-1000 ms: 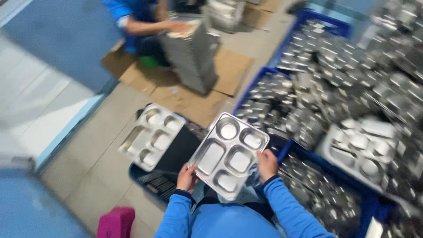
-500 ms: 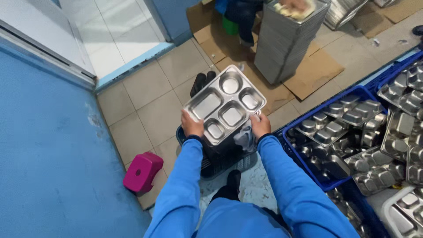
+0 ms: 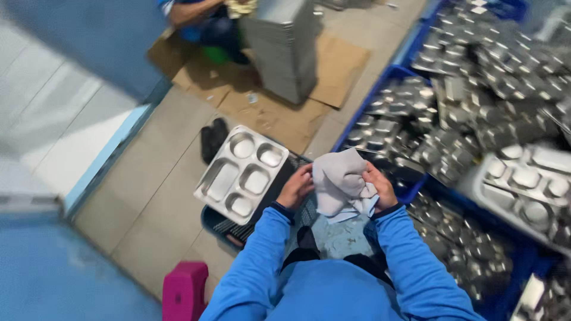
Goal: The person repeatedly picks up stainless steel compartmentalized trays from a large pile in a blue crate, wipes them with a white cloth, and places them into a black crate. The process is continuous and repetitive throughout the clip.
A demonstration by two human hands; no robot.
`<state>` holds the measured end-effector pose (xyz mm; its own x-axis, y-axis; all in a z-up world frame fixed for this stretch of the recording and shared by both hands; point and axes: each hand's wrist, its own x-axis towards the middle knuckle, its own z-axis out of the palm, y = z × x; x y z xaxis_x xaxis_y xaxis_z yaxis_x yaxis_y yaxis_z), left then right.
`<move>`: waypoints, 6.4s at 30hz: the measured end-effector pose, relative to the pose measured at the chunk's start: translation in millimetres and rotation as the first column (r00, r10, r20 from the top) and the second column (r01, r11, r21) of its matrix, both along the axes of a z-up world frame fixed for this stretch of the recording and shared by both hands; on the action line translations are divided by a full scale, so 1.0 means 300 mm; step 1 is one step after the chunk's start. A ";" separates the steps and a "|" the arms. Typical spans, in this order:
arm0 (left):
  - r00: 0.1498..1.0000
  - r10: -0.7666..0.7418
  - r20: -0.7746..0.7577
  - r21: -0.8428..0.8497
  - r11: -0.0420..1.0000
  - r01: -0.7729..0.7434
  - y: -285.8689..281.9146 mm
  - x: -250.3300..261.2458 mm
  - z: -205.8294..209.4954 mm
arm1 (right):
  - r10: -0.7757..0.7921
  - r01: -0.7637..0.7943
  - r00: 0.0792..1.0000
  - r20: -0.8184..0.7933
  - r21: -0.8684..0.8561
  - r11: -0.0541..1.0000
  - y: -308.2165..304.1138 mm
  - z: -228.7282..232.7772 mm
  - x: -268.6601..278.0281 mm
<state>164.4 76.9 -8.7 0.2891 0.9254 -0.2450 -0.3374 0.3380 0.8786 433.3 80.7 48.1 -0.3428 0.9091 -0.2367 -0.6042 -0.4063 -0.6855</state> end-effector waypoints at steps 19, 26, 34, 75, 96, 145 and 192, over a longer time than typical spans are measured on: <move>0.827 -0.560 0.048 -0.066 0.824 0.562 -0.119 1.201 -0.047 | -0.636 0.481 0.389 0.667 0.442 0.758 -0.653 -0.142 0.855; 0.849 -0.511 -0.133 0.067 0.850 0.522 -0.186 1.460 -0.001 | -0.467 0.911 -0.032 0.884 0.218 0.350 -0.740 -0.453 1.155; 0.401 -0.517 -0.756 0.320 0.242 0.916 -0.459 1.650 0.010 | -0.851 0.549 0.507 -0.138 -0.709 0.442 -0.882 -0.588 1.189; 0.189 -0.981 0.038 -0.310 0.168 0.936 -0.359 1.736 -0.657 | -0.932 0.694 0.351 0.089 -0.693 0.195 -0.972 -0.895 0.984; 0.384 -0.680 0.624 0.073 0.540 0.838 -0.095 1.693 0.321 | -0.660 -0.381 -0.291 0.693 0.549 0.744 -0.626 0.639 1.173; 0.392 -0.885 0.253 0.581 0.463 0.670 0.168 1.502 0.834 | -0.877 0.847 0.404 0.260 0.255 0.466 -0.425 0.376 0.983; 0.182 -0.983 -0.031 0.658 0.117 0.744 0.103 1.380 0.774 | -0.834 0.478 -0.197 0.516 0.793 0.378 -0.471 0.555 1.306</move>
<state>578.5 107.8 223.5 0.8989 -0.1405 0.4151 -0.3745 0.2457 0.8941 825.2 -60.6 214.6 0.7047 0.5340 0.4670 0.5113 0.0740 -0.8562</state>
